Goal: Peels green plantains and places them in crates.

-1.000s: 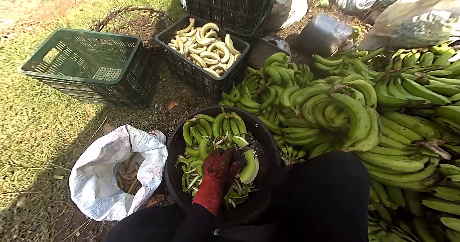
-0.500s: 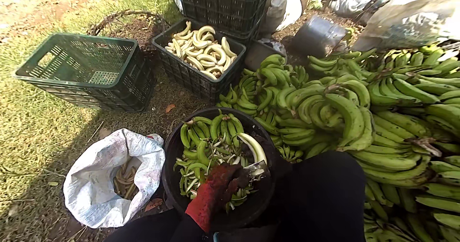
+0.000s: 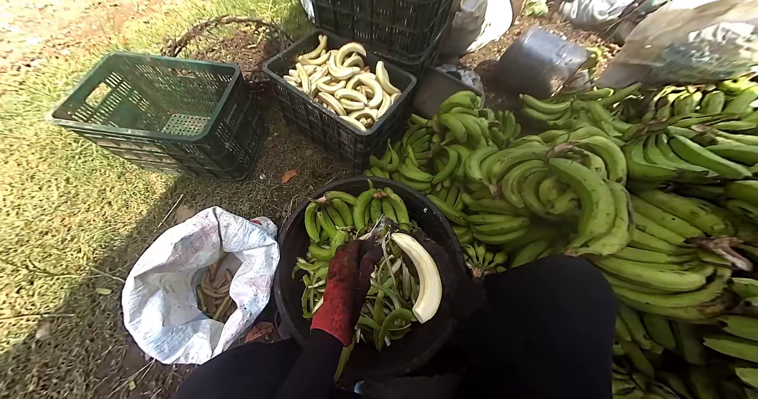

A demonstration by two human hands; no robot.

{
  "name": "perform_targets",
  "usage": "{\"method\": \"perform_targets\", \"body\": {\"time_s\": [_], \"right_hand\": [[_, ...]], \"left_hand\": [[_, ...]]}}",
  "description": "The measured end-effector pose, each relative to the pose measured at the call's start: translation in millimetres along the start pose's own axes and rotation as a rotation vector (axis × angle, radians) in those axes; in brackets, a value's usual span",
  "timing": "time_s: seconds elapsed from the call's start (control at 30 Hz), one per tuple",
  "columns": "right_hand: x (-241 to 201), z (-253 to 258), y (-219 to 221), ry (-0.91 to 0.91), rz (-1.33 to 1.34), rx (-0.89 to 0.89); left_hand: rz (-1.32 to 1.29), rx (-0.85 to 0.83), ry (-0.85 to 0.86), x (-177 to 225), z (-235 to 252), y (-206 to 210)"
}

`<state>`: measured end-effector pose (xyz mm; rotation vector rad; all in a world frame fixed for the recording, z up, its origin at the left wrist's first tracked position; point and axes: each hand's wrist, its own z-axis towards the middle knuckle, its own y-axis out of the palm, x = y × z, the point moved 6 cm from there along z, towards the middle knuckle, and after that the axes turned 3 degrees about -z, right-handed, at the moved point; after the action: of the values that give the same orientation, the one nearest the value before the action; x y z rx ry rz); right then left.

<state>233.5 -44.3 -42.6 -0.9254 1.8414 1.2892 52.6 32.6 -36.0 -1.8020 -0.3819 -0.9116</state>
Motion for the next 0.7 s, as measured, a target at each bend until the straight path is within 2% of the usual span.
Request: {"method": "perform_targets", "body": {"time_s": [0.07,0.13,0.27,0.37,0.4,0.47,0.5,0.53,0.57,0.6,0.63,0.7], "right_hand": [[2,5,-10,0.002,0.125,0.026],[12,13,-23,0.087,0.29,0.056],[55,18,-42,0.248,0.48,0.19],[98,10,-63,0.284,0.245,0.428],[106,1,-69,0.233,0.11,0.522],[113,-16,-79,0.014,-0.244,0.645],[97,-26,-69,0.006,-0.4,0.681],[60,-37,-45,0.274,-0.426,0.624],[30,-44,-21,0.451,-0.438,0.625],[4,-51,1,0.536,-0.505,0.645],[-11,-55,16,0.601,-0.567,0.65],[-8,-56,20,0.671,-0.521,0.669]], "left_hand": [[0.055,-0.093,-0.073,-6,1,7],[0.199,-0.263,-0.213,-23,-1,15],[0.485,-0.488,-0.345,-54,-21,30],[0.609,-0.613,-0.312,-65,-31,39],[0.613,-0.617,-0.302,-66,-33,38],[0.578,-0.578,-0.296,-63,-31,29],[0.551,-0.544,-0.295,-62,-29,23],[0.522,-0.514,-0.298,-61,-26,15],[0.496,-0.48,-0.302,-59,-24,6],[0.467,-0.442,-0.307,-55,-23,-3],[0.44,-0.413,-0.312,-53,-23,-12],[0.411,-0.368,-0.33,-50,-25,-26]]}}
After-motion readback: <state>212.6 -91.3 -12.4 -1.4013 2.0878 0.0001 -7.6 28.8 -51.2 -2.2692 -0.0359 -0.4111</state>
